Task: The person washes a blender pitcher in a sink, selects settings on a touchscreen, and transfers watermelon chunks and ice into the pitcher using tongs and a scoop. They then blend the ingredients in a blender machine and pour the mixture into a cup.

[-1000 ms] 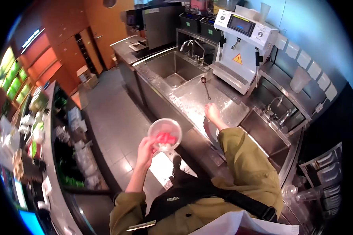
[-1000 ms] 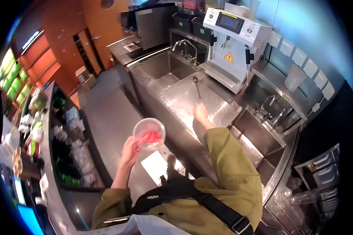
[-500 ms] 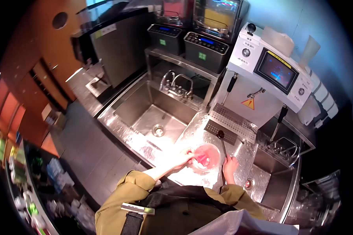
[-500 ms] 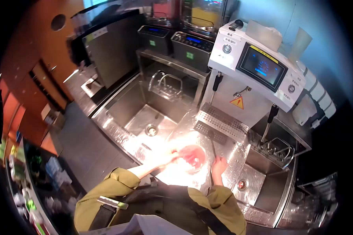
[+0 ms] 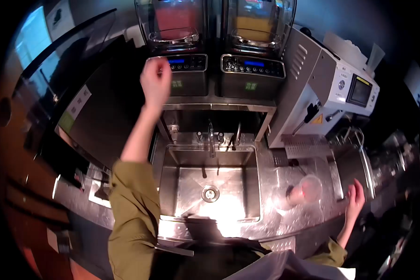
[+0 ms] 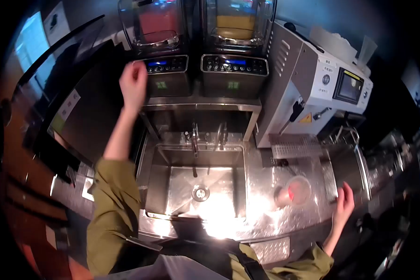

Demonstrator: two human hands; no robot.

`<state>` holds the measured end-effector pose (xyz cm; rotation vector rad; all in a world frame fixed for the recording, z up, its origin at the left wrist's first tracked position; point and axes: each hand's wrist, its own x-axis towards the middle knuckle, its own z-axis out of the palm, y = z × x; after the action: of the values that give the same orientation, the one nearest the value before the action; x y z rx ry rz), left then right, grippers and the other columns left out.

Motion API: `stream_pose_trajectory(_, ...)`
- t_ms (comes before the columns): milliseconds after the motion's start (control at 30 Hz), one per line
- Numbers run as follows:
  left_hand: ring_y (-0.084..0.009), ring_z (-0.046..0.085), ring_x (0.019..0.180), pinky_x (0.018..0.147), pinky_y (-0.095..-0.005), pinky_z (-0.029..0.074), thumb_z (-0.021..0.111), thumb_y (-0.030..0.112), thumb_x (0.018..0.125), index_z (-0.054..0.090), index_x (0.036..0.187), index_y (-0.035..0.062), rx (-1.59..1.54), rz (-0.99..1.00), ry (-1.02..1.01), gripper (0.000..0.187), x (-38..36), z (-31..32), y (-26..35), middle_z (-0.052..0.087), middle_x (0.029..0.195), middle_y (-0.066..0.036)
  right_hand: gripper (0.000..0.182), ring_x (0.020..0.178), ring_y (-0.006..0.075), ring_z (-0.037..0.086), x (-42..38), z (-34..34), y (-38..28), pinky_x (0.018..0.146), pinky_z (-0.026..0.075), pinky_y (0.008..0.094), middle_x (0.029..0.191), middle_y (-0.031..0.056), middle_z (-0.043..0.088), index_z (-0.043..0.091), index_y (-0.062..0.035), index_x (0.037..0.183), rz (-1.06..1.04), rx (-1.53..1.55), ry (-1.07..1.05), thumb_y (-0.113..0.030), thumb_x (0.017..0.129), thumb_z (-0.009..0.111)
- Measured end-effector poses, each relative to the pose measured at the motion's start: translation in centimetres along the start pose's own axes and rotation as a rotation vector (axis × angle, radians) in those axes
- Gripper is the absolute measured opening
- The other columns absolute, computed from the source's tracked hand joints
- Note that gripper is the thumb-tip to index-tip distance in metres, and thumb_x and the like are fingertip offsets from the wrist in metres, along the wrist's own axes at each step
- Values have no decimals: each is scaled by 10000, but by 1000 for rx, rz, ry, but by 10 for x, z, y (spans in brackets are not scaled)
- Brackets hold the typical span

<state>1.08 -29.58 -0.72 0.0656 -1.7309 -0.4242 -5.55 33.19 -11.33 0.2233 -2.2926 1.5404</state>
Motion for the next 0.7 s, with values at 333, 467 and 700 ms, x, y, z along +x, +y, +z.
stream_pose_trajectory(333,-267,520,967,871,-363,360,443,38,685,576,1030,69,154,283,-531,371,90,17,-113,581,1006,-112,249,834,297,537,-33,319,-208,695,440,344,953,126,522,547,-30,975,-668,-201,-859,-169,768,555)
stream_pose_trajectory(467,-246,590,821,769,-308,441,396,32,671,580,1061,97,119,-75,-802,436,115,3,-98,620,894,-126,351,1034,286,449,-23,441,-233,827,408,355,1148,118,449,496,-49,1064,-1031,-254,-573,-167,741,562)
stream_pose_trajectory(700,-139,536,829,710,-247,447,360,-69,684,555,1077,1,-224,-314,-1002,445,132,13,-119,585,985,-84,723,1229,308,252,-25,552,-292,998,199,437,1322,186,262,312,-129,1284,-1124,-345,-232,-196,638,631)
